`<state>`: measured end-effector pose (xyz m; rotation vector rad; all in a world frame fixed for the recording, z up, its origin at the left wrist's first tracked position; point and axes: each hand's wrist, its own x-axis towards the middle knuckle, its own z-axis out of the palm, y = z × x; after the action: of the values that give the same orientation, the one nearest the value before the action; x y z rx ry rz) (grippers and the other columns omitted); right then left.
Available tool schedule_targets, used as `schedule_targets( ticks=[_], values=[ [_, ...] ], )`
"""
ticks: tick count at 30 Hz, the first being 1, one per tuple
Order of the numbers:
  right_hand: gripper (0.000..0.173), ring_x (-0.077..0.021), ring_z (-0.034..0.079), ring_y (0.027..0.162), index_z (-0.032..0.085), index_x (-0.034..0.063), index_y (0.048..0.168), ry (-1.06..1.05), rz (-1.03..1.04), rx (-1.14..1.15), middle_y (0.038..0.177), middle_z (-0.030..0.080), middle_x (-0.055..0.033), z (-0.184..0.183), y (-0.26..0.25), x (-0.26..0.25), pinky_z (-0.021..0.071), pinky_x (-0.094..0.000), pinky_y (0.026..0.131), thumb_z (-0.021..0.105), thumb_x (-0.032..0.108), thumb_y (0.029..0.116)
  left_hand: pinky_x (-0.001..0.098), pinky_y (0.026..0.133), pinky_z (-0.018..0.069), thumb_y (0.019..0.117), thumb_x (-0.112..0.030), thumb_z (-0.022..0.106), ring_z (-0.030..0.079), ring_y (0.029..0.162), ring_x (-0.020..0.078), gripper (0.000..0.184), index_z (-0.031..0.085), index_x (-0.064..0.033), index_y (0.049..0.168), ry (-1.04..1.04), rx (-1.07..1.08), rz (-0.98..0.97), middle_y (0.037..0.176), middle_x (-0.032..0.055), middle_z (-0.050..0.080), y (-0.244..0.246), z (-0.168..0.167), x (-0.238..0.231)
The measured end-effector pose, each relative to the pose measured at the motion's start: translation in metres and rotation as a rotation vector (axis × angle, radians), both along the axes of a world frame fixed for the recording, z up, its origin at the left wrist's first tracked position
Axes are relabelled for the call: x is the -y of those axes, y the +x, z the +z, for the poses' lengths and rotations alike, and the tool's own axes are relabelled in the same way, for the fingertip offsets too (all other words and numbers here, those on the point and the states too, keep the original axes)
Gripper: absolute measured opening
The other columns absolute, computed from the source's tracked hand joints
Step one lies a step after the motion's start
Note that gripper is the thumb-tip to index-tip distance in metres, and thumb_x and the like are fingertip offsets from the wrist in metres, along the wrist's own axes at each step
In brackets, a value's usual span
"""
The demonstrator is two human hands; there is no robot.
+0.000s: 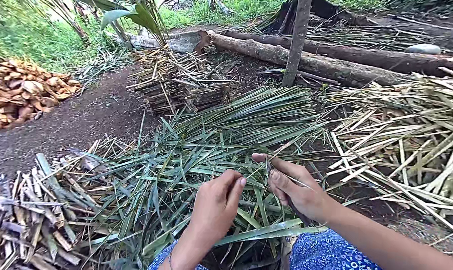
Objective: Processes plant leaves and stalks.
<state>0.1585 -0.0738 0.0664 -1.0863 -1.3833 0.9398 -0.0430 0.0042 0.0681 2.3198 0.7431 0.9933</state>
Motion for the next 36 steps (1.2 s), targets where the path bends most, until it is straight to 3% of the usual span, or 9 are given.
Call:
schedule_targets(
  ticks=[2,6,15,18,20,23,25,31,36],
  values=[
    [0.048,0.0075,0.048,0.054,0.052,0.006,0.143,0.029,-0.014,-0.011,0.069,0.05,0.0175,0.001,0.002,0.001,0.0436,-0.0098,0.05,0.049,0.036,0.105,0.0161,0.052,0.0411,0.106,-0.028,0.05,0.048,0.054,-0.0007,0.03,0.07,-0.0083,0.096,0.059,0.01,-0.004,0.066,-0.0051,0.057,-0.002,0.0,0.0],
    [0.042,0.0047,0.049,0.052,0.055,0.0184,0.144,0.103,-0.141,-0.108,0.064,0.051,0.0148,0.005,0.023,0.001,0.0447,-0.0113,0.05,0.049,0.037,0.1069,0.0127,0.053,0.04,0.1061,-0.028,0.05,0.048,0.055,-0.0033,0.03,0.069,-0.0084,0.095,0.066,0.001,-0.027,0.066,-0.0058,0.056,-0.015,-0.004,-0.003],
    [0.042,-0.0012,0.045,0.043,0.05,0.0175,0.144,0.161,-0.554,-0.317,0.054,0.044,0.0094,0.02,0.082,0.008,0.0433,-0.015,0.045,0.025,0.028,0.1117,0.0086,0.051,0.037,0.103,-0.044,0.05,0.045,0.055,-0.0115,0.038,0.069,-0.0139,0.092,-0.049,-0.119,0.026,0.066,-0.0137,0.054,-0.078,-0.018,-0.048],
    [0.041,-0.0004,0.046,0.045,0.048,0.0189,0.146,0.115,-0.42,-0.237,0.056,0.046,0.0098,0.013,0.064,0.005,0.0452,-0.0153,0.047,0.033,0.028,0.1095,0.0135,0.058,0.0469,0.1034,-0.044,0.05,0.054,0.062,-0.0068,0.039,0.071,-0.0107,0.103,-0.053,-0.135,-0.002,0.074,-0.0092,0.063,-0.059,-0.006,-0.038],
    [0.042,0.0022,0.048,0.049,0.05,0.0182,0.148,0.051,-0.24,-0.175,0.061,0.05,0.0119,0.006,0.039,0.003,0.0457,-0.0141,0.049,0.041,0.027,0.1079,0.0164,0.058,0.0484,0.1055,-0.038,0.049,0.056,0.062,-0.0027,0.036,0.072,-0.0097,0.106,-0.012,-0.096,-0.029,0.076,-0.0057,0.065,-0.036,0.001,-0.024],
    [0.043,0.0061,0.048,0.054,0.051,0.01,0.145,-0.032,-0.018,-0.104,0.068,0.05,0.0164,0.002,0.01,0.002,0.0437,-0.0115,0.05,0.047,0.028,0.106,0.0097,0.055,0.0436,0.1052,-0.029,0.053,0.051,0.058,-0.0071,0.03,0.073,-0.0072,0.099,-0.007,0.017,-0.094,0.07,-0.0069,0.061,-0.011,0.007,-0.014],
    [0.043,0.0062,0.048,0.053,0.052,0.0091,0.144,-0.04,0.009,-0.119,0.067,0.05,0.0169,0.003,0.005,0.002,0.0434,-0.0105,0.049,0.048,0.027,0.1057,0.0075,0.053,0.0377,0.1044,-0.027,0.055,0.045,0.056,-0.009,0.03,0.071,-0.0056,0.09,0.014,0.065,-0.117,0.066,-0.0072,0.057,-0.009,0.004,-0.013],
    [0.04,0.0021,0.048,0.048,0.055,0.0162,0.144,0.07,-0.258,-0.269,0.059,0.05,0.0114,0.007,0.044,0.001,0.0445,-0.0133,0.049,0.04,0.024,0.1077,0.0082,0.057,0.0413,0.1059,-0.034,0.052,0.05,0.06,-0.0089,0.036,0.07,-0.0078,0.089,0.096,-0.02,-0.054,0.068,-0.0062,0.06,-0.043,-0.005,-0.028],
    [0.041,0.0004,0.043,0.044,0.053,0.0163,0.142,0.116,-0.519,-0.386,0.055,0.044,0.0101,0.012,0.089,0.005,0.0418,-0.0146,0.045,0.029,0.028,0.1117,0.0158,0.055,0.0414,0.1059,-0.041,0.048,0.048,0.057,-0.0056,0.046,0.07,-0.0035,0.091,0.112,-0.164,0.157,0.067,-0.0032,0.06,-0.103,-0.012,-0.063]
  ],
)
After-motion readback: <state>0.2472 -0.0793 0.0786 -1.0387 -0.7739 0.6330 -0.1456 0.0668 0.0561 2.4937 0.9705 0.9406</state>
